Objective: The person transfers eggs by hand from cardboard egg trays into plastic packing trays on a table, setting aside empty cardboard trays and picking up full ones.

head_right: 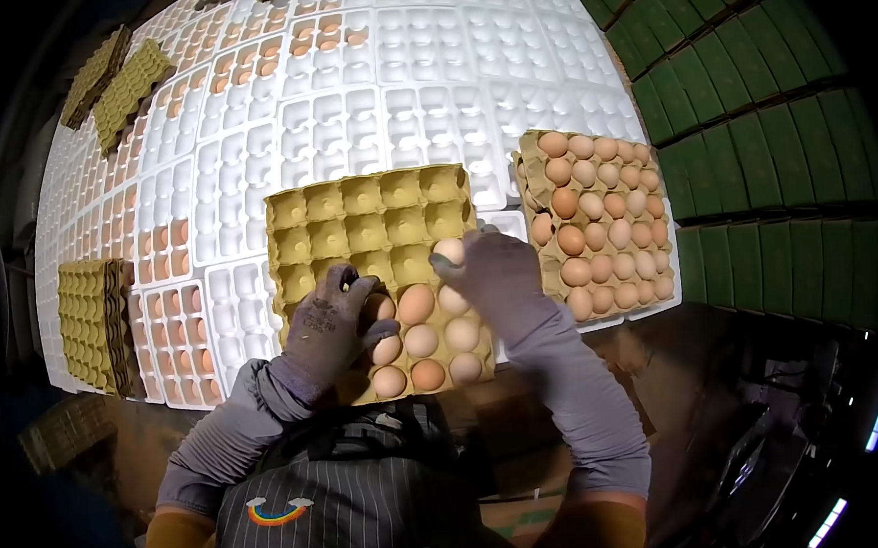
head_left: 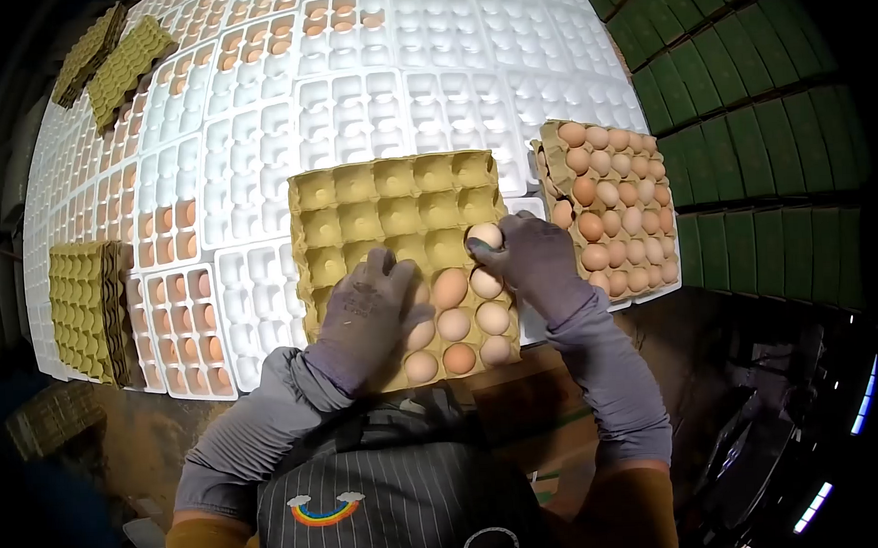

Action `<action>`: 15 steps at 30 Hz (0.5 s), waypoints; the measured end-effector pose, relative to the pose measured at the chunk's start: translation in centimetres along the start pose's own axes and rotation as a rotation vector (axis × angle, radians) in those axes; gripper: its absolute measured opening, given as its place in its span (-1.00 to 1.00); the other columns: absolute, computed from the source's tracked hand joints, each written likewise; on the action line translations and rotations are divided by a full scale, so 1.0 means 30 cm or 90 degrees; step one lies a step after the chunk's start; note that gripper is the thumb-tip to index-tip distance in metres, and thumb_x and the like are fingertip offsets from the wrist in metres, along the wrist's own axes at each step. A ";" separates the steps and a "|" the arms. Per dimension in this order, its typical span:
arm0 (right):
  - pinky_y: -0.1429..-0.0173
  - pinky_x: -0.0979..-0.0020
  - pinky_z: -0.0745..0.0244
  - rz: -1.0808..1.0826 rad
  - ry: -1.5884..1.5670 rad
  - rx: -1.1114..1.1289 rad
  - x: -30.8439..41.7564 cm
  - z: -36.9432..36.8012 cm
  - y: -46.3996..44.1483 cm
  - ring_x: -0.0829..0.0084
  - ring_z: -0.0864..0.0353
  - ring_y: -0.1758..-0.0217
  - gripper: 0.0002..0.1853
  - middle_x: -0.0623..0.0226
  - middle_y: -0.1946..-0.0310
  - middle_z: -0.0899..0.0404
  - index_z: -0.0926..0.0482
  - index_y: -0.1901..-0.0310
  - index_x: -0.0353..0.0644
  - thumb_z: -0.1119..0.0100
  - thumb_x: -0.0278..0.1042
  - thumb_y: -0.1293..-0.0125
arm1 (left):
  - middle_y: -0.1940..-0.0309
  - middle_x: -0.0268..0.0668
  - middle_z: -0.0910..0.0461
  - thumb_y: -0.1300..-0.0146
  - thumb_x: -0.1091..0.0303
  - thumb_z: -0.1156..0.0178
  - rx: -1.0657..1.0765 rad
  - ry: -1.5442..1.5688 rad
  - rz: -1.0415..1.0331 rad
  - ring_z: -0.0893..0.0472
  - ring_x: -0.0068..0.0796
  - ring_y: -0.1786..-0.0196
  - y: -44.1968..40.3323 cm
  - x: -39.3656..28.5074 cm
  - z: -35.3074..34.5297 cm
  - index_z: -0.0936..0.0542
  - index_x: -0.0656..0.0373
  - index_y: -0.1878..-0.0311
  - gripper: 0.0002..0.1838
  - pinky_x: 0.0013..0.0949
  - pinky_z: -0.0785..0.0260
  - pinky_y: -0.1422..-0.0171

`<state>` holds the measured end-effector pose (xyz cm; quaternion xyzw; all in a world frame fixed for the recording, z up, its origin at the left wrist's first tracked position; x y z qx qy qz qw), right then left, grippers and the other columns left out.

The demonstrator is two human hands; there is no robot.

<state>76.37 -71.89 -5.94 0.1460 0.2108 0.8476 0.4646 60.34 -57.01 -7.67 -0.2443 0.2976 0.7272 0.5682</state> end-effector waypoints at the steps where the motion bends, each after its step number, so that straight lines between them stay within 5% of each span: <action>1: -0.03 0.27 -0.59 0.001 0.003 0.000 -0.051 -0.008 0.005 0.26 -0.71 0.00 -0.44 0.14 0.00 -0.67 -0.64 0.01 -0.22 -0.16 0.21 -0.35 | -0.02 -0.09 -0.48 -0.32 0.00 -0.34 -0.031 -0.142 -0.053 -0.62 -0.09 -0.01 0.000 -0.011 -0.009 -0.56 0.20 -0.07 -0.52 -0.09 -0.52 -0.11; 3: -0.07 0.34 -0.58 0.142 -0.853 0.101 -0.165 -0.031 0.038 0.42 -0.64 -0.05 -0.53 0.26 -0.03 -0.61 -0.59 -0.09 -0.21 -0.19 0.01 -0.35 | -0.07 -0.06 -0.49 -0.30 0.01 -0.35 -0.023 -0.105 -0.022 -0.60 0.02 -0.03 0.000 -0.005 -0.016 -0.55 0.14 -0.13 -0.51 -0.01 -0.50 -0.12; 5: -0.06 0.39 -0.56 0.128 -0.978 0.123 -0.149 0.021 0.096 0.51 -0.58 -0.04 -0.61 0.37 -0.07 -0.54 -0.57 -0.10 -0.19 -0.25 -0.25 -0.27 | -0.09 -0.07 -0.49 -0.31 0.02 -0.34 -0.025 -0.162 -0.067 -0.61 -0.01 -0.04 0.008 -0.009 -0.014 -0.53 0.12 -0.18 -0.49 -0.01 -0.51 -0.13; 7: -0.20 0.38 -0.52 0.295 -0.705 0.020 -0.143 0.016 0.095 0.38 -0.64 -0.01 -0.57 0.28 -0.18 -0.48 -0.59 -0.08 -0.20 -0.33 -0.14 -0.26 | -0.12 -0.07 -0.49 -0.33 0.04 -0.33 -0.006 -0.162 -0.062 -0.62 -0.03 -0.04 0.003 0.002 -0.013 -0.52 0.12 -0.20 -0.50 -0.01 -0.52 -0.11; 8: -0.27 0.30 -0.51 0.358 -0.461 -0.075 -0.127 0.009 0.117 0.29 -0.64 -0.06 -0.62 0.25 -0.27 -0.44 -0.59 -0.08 -0.16 -0.33 -0.24 -0.25 | -0.14 -0.07 -0.50 -0.34 0.07 -0.33 0.016 -0.164 -0.059 -0.63 -0.05 -0.04 -0.004 0.007 -0.012 -0.51 0.13 -0.23 -0.50 -0.02 -0.53 -0.09; 9: -0.21 0.21 -0.56 0.303 -0.241 -0.029 -0.078 0.015 0.142 0.18 -0.58 -0.14 -0.67 0.22 -0.34 -0.40 -0.60 -0.03 -0.12 -0.32 -0.29 -0.23 | -0.14 -0.07 -0.50 -0.34 0.07 -0.33 0.015 -0.167 -0.059 -0.63 -0.05 -0.04 -0.011 0.001 0.009 -0.51 0.13 -0.23 -0.50 -0.02 -0.53 -0.09; 11: -0.12 0.13 -0.59 0.419 0.037 -0.178 -0.075 -0.088 0.124 0.09 -0.51 -0.21 -0.63 0.23 -0.43 -0.32 -0.61 -0.02 -0.06 -0.37 -0.21 -0.17 | -0.20 -0.12 -0.51 -0.38 0.14 -0.31 0.065 0.314 0.185 -0.65 -0.13 -0.06 -0.016 0.009 0.056 -0.49 0.12 -0.28 -0.52 -0.03 -0.55 -0.10; 12: -0.12 0.13 -0.59 0.418 0.034 -0.179 -0.079 -0.111 0.120 0.09 -0.51 -0.21 -0.63 0.23 -0.43 -0.32 -0.61 -0.02 -0.06 -0.37 -0.21 -0.17 | -0.30 -0.16 -0.49 -0.41 0.20 -0.29 0.083 0.373 0.133 -0.67 -0.18 -0.10 -0.023 -0.023 0.075 -0.46 0.11 -0.35 -0.50 -0.06 -0.56 -0.16; 13: -0.11 0.13 -0.59 0.423 0.064 -0.173 -0.081 -0.123 0.110 0.06 -0.49 -0.22 -0.58 0.25 -0.45 -0.29 -0.59 -0.03 -0.03 -0.40 -0.15 -0.14 | -0.30 -0.16 -0.49 -0.41 0.20 -0.29 0.081 0.372 0.134 -0.67 -0.18 -0.10 -0.023 -0.039 0.067 -0.46 0.11 -0.35 -0.50 -0.06 -0.56 -0.16; 15: -0.09 0.12 -0.59 0.429 0.100 -0.173 -0.084 -0.114 0.094 0.03 -0.48 -0.23 -0.53 0.26 -0.47 -0.26 -0.58 -0.05 -0.01 -0.42 -0.09 -0.11 | -0.40 -0.12 -0.40 -0.39 0.21 -0.33 0.046 -0.103 -0.111 -0.64 -0.04 -0.18 -0.035 -0.140 0.035 -0.42 0.09 -0.42 -0.42 -0.15 -0.55 -0.23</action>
Point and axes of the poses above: each hand's wrist, its own y-axis away from the middle knuckle, its own z-axis out of the back of the hand, x = y × z, the point moved 4 cm from there along -y, towards the middle knuckle
